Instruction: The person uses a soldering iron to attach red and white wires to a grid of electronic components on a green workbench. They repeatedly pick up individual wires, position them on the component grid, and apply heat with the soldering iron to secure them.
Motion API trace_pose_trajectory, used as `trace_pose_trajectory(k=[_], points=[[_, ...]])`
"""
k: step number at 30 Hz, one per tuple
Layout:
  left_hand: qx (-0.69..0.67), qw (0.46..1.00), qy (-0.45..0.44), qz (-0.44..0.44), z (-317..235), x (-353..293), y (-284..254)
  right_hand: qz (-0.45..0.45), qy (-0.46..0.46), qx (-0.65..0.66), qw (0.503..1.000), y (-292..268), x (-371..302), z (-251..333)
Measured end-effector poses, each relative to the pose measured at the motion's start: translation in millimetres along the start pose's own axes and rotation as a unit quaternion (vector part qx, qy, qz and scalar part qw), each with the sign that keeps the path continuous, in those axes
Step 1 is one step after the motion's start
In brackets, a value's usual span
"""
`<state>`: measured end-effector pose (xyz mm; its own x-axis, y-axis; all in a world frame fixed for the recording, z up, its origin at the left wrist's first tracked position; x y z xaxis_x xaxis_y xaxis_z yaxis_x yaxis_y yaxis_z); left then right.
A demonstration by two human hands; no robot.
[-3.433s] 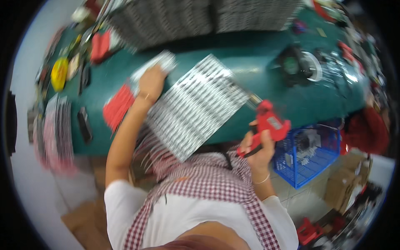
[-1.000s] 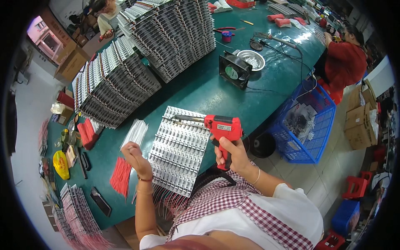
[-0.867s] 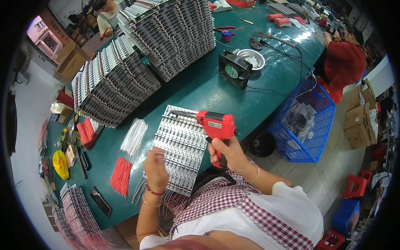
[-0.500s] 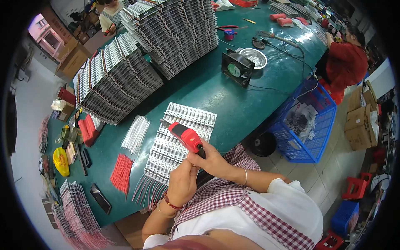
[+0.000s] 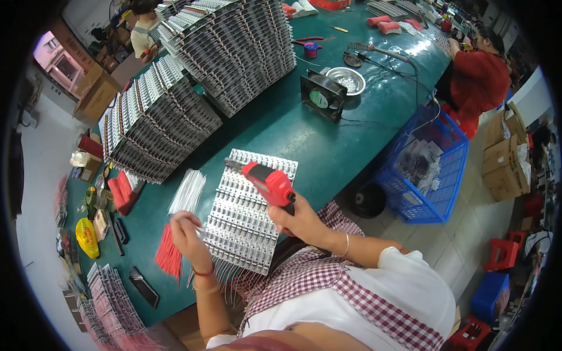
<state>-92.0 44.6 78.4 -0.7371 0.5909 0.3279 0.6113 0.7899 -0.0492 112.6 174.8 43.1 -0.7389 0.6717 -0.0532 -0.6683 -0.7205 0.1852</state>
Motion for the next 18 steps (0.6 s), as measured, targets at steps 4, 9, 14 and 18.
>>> trace_pose_trajectory(k=[4,9,14,18], points=[[-0.068,0.993,-0.008,-0.091,51.8,5.3,-23.2,-0.012,-0.019,0.021,1.000,-3.7,4.8,3.8],[-0.091,0.990,-0.002,-0.112,59.6,7.7,-30.4,-0.017,0.000,0.034,0.999,-3.7,3.2,4.6],[-0.057,0.990,0.045,-0.118,48.1,13.0,-37.7,-0.036,0.001,0.031,0.999,-8.5,3.0,3.2],[-0.090,0.991,0.055,-0.080,45.7,14.9,-36.5,-0.021,0.006,0.023,1.000,-4.7,3.8,1.3]])
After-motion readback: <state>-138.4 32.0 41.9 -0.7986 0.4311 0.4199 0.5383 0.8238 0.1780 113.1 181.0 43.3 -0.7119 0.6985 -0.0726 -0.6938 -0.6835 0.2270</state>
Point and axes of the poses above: each hand's wrist, its own x-axis towards the middle knuckle, its own y-axis out of the palm, z = x × y, the point moved 6 cm from there along x, towards the middle knuckle, and after that the axes turned 10 degrees about -x, right-handed, at the moved point
